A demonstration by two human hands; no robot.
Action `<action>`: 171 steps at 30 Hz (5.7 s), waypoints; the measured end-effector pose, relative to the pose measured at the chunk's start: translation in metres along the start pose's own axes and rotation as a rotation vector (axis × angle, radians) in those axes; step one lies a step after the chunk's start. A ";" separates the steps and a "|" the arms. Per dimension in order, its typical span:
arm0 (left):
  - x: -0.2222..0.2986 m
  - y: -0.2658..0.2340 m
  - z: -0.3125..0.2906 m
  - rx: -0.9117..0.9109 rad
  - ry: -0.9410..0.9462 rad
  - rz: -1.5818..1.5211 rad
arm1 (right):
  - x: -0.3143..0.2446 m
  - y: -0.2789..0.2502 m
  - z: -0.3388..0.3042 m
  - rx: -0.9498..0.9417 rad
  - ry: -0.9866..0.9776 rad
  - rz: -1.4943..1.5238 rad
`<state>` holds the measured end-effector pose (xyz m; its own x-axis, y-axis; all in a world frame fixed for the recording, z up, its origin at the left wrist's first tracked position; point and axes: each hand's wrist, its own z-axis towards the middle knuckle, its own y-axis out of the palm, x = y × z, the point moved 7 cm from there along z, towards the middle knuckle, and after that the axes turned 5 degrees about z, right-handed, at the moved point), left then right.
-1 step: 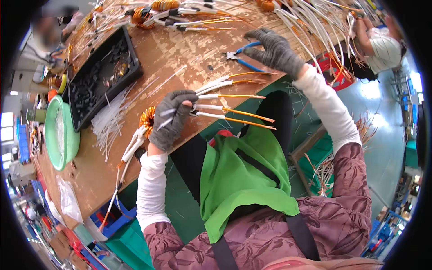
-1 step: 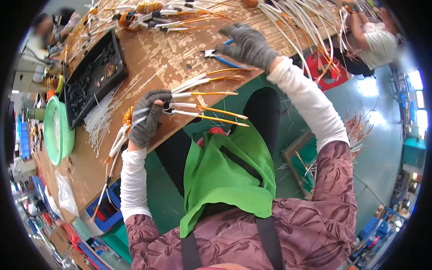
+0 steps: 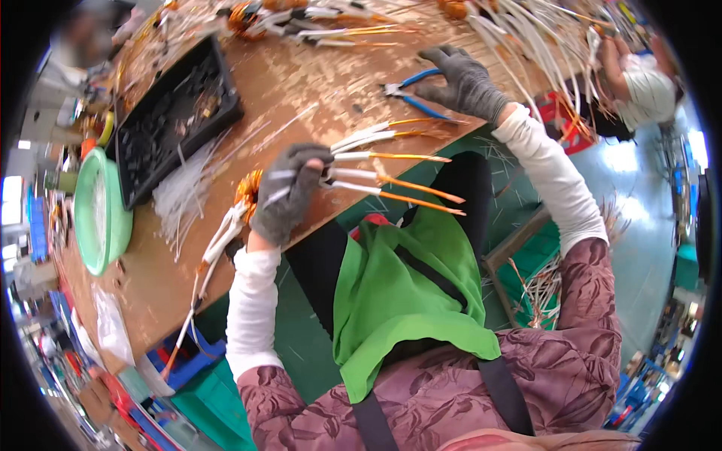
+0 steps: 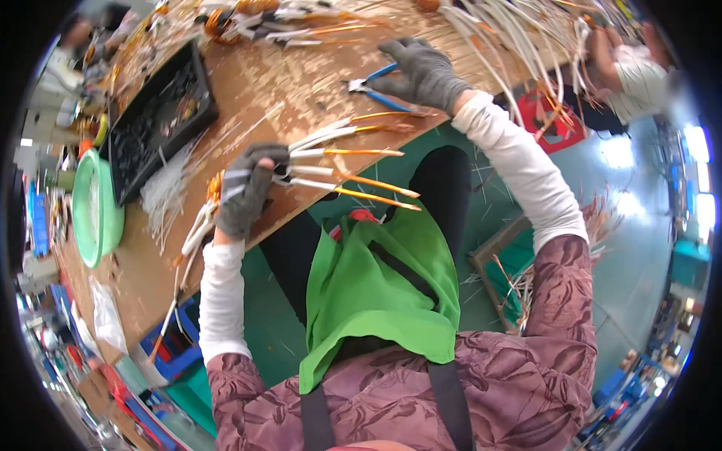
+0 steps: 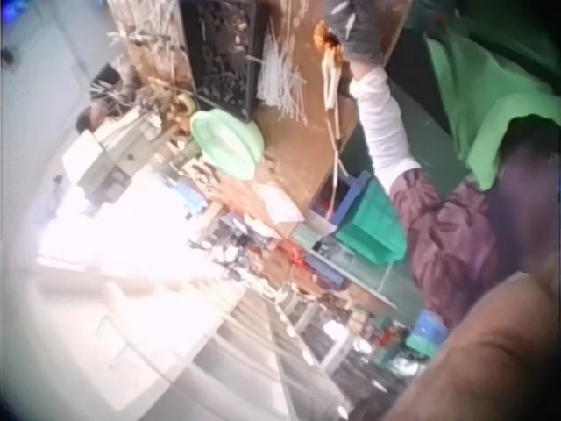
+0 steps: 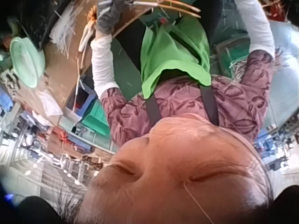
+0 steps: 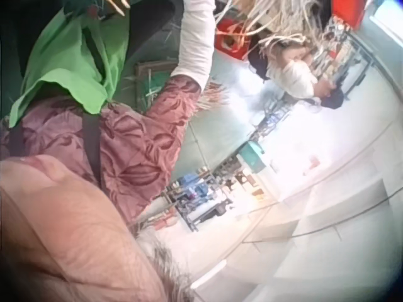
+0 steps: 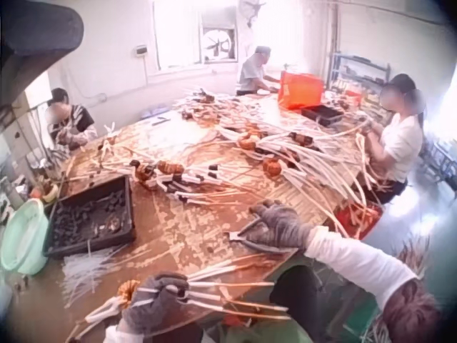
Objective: Assembling wire harnesses using zip ties and pliers at an industrial workstation.
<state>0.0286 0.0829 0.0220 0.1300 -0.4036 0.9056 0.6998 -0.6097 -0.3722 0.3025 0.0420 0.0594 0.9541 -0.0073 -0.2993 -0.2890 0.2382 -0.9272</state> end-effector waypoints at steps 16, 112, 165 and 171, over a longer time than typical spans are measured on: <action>-0.028 -0.007 0.023 -0.077 -0.049 -0.097 | 0.039 0.046 0.000 -0.043 -0.183 -0.491; -0.039 -0.015 0.031 -0.054 -0.121 -0.171 | -0.144 0.018 -0.010 0.032 -0.898 -0.540; -0.058 -0.023 0.029 0.077 -0.186 -0.170 | -0.168 0.030 0.003 -0.244 -0.655 -0.497; -0.053 -0.028 0.029 0.122 0.031 -0.006 | -0.173 0.023 0.001 -0.101 -0.677 -0.520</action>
<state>0.0227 0.1414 -0.0100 0.1049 -0.4222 0.9004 0.7809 -0.5257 -0.3375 0.1312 0.0502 0.0905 0.7988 0.4973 0.3386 0.2233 0.2775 -0.9344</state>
